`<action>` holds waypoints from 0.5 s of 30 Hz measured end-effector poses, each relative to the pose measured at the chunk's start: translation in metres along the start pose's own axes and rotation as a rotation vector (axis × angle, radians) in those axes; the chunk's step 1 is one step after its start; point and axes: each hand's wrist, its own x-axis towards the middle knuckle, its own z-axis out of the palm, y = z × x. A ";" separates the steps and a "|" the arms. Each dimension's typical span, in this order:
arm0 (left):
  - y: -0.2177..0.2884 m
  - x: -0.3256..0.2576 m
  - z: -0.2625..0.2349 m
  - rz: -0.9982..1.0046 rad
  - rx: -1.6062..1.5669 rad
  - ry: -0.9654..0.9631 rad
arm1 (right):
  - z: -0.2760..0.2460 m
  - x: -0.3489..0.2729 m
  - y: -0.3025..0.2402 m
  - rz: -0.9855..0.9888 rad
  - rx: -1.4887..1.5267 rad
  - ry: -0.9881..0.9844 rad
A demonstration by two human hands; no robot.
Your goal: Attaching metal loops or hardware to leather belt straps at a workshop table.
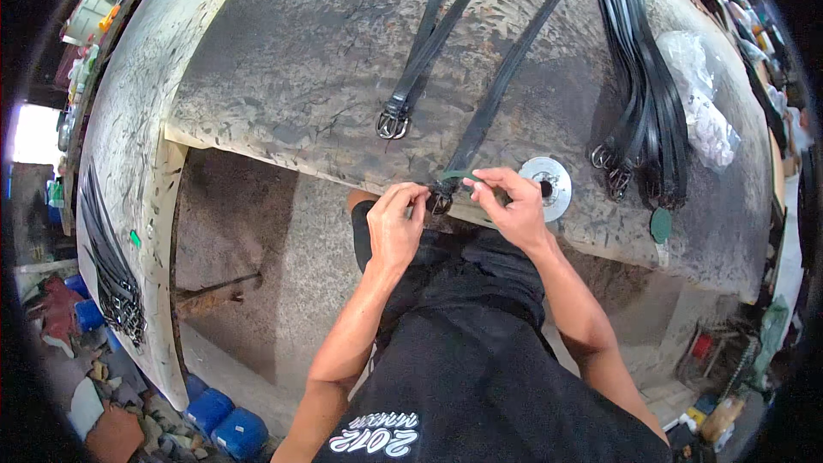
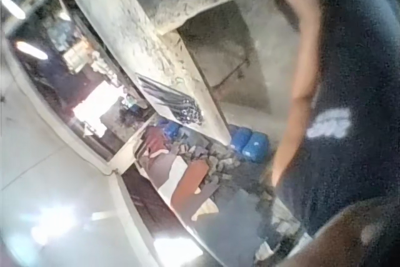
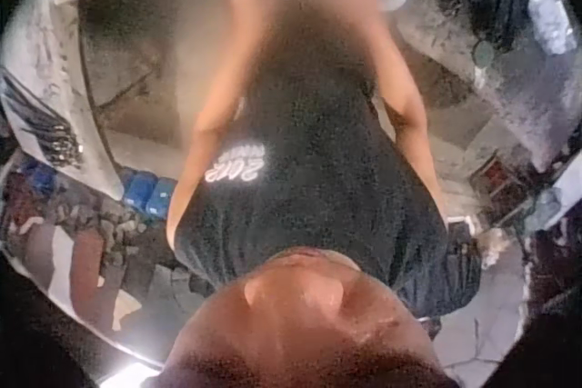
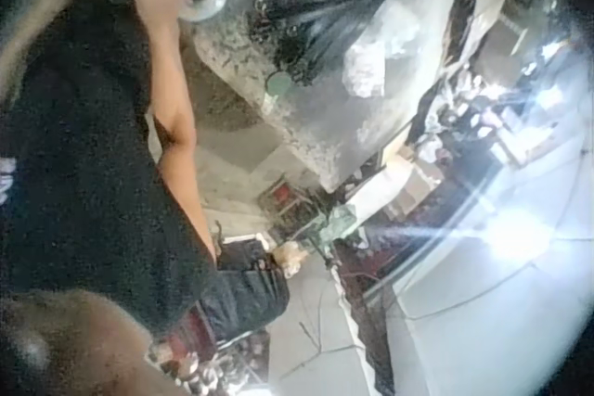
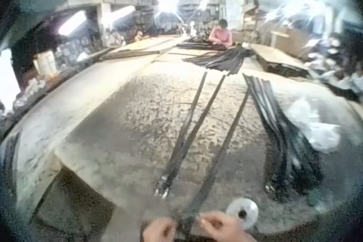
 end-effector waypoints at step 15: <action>-0.006 -0.004 0.004 0.004 -0.083 0.046 | 0.006 -0.004 0.005 -0.366 -0.338 -0.007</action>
